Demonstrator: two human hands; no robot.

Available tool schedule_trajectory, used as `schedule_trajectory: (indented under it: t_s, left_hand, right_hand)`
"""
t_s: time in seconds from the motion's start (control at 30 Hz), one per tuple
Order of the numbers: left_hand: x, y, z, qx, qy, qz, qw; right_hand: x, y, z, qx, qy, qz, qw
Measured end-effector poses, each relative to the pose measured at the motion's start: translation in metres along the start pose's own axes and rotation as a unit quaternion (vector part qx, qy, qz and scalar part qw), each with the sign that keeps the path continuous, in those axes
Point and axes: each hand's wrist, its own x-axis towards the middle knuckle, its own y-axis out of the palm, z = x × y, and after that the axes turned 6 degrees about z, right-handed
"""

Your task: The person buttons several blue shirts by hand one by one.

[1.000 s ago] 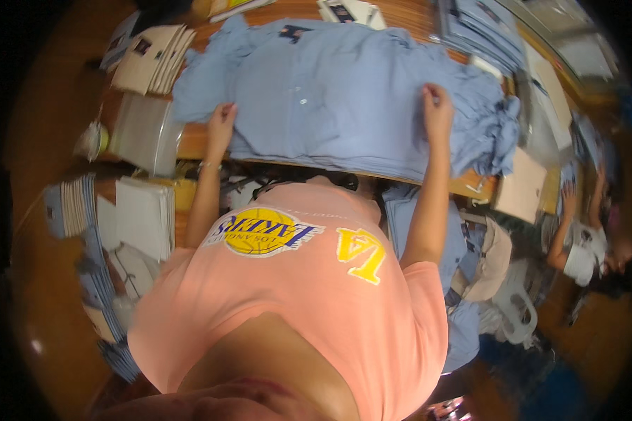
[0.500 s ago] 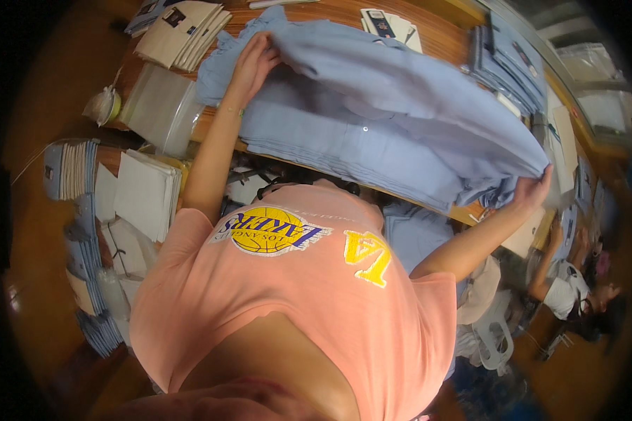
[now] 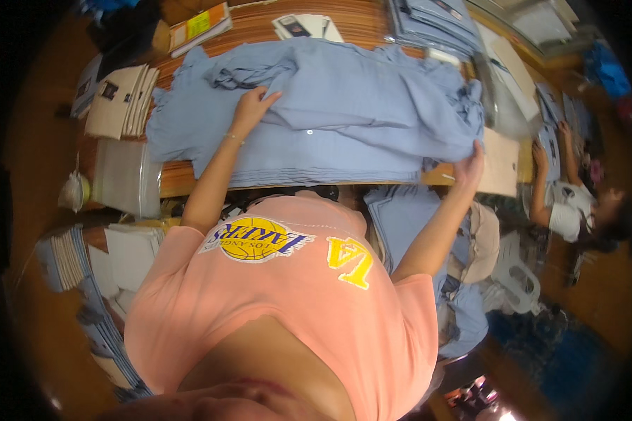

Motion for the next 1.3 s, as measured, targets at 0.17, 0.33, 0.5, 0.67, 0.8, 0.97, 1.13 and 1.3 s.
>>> schedule_trajectory:
  t_s: [0.17, 0.33, 0.5, 0.67, 0.8, 0.97, 1.13, 1.3]
  left_hand:
    - [-0.01, -0.068, -0.001, -0.407, 0.04, -0.188, 0.893]
    - [-0.008, -0.204, -0.028, -0.54, 0.158, -0.229, 0.794]
    - [0.088, -0.263, -0.018, -0.546, 0.142, -0.197, 0.802]
    - [0.057, -0.323, -0.031, -0.486, 0.189, -0.256, 0.814]
    - [-0.006, -0.293, -0.001, -0.459, 0.163, -0.229, 0.843]
    - [-0.112, -0.159, 0.061, -0.398, -0.047, -0.19, 0.896]
    - [-0.167, -0.041, 0.14, -0.394, -0.174, -0.086, 0.899]
    - [-0.205, -0.054, 0.14, -0.482, -0.172, -0.101, 0.853]
  right_hand:
    - [-0.036, 0.02, 0.044, 0.031, -0.069, 0.062, 0.995]
    - [-0.012, 0.114, 0.085, -0.004, -0.138, 0.135, 0.981]
    - [0.105, 0.206, 0.09, -0.136, -0.144, 0.129, 0.972]
    - [0.12, 0.237, 0.143, -0.156, -0.148, 0.222, 0.951]
    - [0.068, 0.207, 0.125, -0.233, -0.291, 0.175, 0.911]
    - [0.015, 0.084, 0.031, -0.441, -0.185, 0.109, 0.871]
    - [-0.034, -0.019, -0.066, -0.433, 0.059, 0.065, 0.897]
    - [-0.047, -0.049, -0.05, -0.42, 0.079, 0.089, 0.899]
